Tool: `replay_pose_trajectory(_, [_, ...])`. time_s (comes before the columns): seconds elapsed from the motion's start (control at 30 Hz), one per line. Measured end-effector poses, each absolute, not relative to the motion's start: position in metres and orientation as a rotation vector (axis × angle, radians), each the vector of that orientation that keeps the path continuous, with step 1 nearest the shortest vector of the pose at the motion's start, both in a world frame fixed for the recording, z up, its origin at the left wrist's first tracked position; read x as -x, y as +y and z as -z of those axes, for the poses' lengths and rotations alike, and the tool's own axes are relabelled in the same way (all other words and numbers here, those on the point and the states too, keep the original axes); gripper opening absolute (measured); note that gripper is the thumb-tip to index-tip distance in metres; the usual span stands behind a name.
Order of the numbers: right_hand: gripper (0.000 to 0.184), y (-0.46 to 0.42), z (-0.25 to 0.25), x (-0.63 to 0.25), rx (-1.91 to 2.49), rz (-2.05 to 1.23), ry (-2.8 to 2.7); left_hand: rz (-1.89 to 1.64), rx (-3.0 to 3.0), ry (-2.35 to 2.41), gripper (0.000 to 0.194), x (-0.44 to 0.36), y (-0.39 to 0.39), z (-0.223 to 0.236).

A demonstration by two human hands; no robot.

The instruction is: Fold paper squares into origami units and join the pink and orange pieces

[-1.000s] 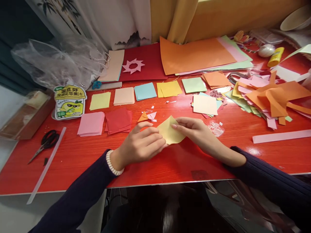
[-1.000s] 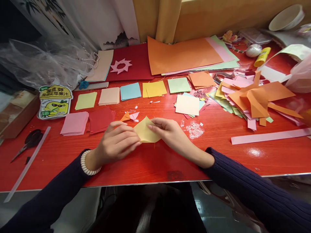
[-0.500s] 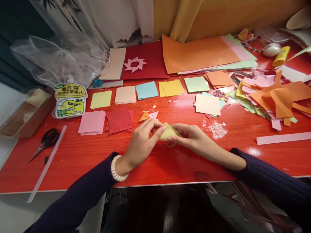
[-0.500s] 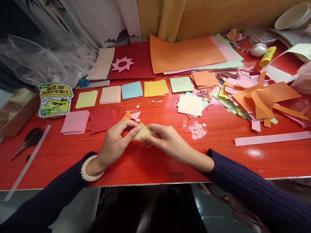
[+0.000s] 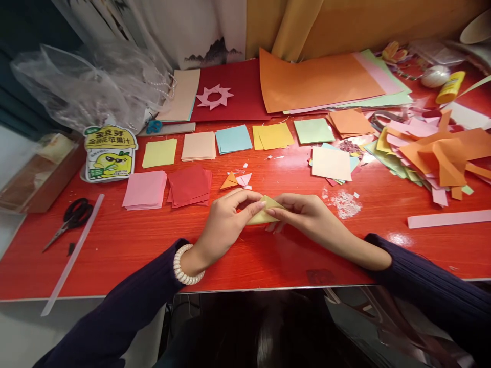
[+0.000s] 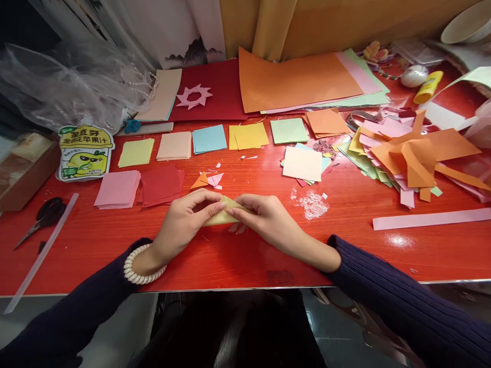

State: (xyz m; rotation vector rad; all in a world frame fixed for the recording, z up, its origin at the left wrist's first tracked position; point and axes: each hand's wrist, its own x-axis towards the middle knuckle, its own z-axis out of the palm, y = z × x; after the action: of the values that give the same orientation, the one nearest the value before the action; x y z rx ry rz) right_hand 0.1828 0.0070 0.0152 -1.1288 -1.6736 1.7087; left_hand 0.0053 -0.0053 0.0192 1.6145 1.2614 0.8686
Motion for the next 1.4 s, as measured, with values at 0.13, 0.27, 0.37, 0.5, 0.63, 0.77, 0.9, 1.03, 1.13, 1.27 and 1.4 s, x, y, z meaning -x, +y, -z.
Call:
replay_pose_trajectory(0.13, [0.028,0.007,-0.0167,-0.1829,1.165,-1.697,-1.669,-0.865,-1.589,1.249,0.014,-0.0056,-0.0054,-0.019])
replay_pose_trajectory(0.27, [0.027,0.0071,-0.0165,-0.1834,1.161,-1.696,-1.663,-0.874,-1.552,1.23,0.012,-0.0059,-0.0042,-0.0188])
replay_pose_trajectory(0.37, [0.027,0.0072,-0.016,-0.1838,1.131,-1.723,-1.653,-0.873,-1.536,1.225,0.012,-0.0062,-0.0041,-0.0194])
replay_pose_trajectory(0.5, [0.026,0.007,-0.016,-0.1838,1.116,-1.748,-1.657,-0.864,-1.527,1.252,0.015,-0.0065,-0.0047,-0.0206])
replay_pose_trajectory(0.63, [0.025,0.0065,-0.0165,-0.1835,1.114,-1.762,-1.66,-0.865,-1.509,1.253,0.016,-0.0065,-0.0051,-0.0206])
replay_pose_trajectory(0.77, [0.022,0.0059,-0.0166,-0.184,1.1,-1.765,-1.661,-0.868,-1.49,1.252,0.016,-0.006,-0.0053,-0.0203])
replay_pose_trajectory(0.9, [0.023,0.0056,-0.0166,-0.1832,1.103,-1.767,-1.658,-0.869,-1.454,1.234,0.017,-0.0058,-0.0056,-0.0213])
replay_pose_trajectory(1.03, [0.024,0.0061,-0.0165,-0.1818,1.108,-1.761,-1.655,-0.861,-1.439,1.219,0.019,-0.0065,-0.0058,-0.0229])
replay_pose_trajectory(1.13, [0.023,0.0062,-0.0169,-0.1825,1.115,-1.747,-1.657,-0.832,-1.436,1.22,0.02,-0.0063,-0.0057,-0.0237])
replay_pose_trajectory(1.27, [0.02,0.0063,-0.0186,-0.1851,1.106,-1.711,-1.648,-0.611,-1.486,1.265,0.027,-0.0037,-0.0045,-0.0243])
replay_pose_trajectory(1.4, [0.019,0.0068,-0.0191,-0.1857,1.117,-1.68,-1.694,-0.46,-1.571,1.315,0.029,-0.0011,-0.0039,-0.0235])
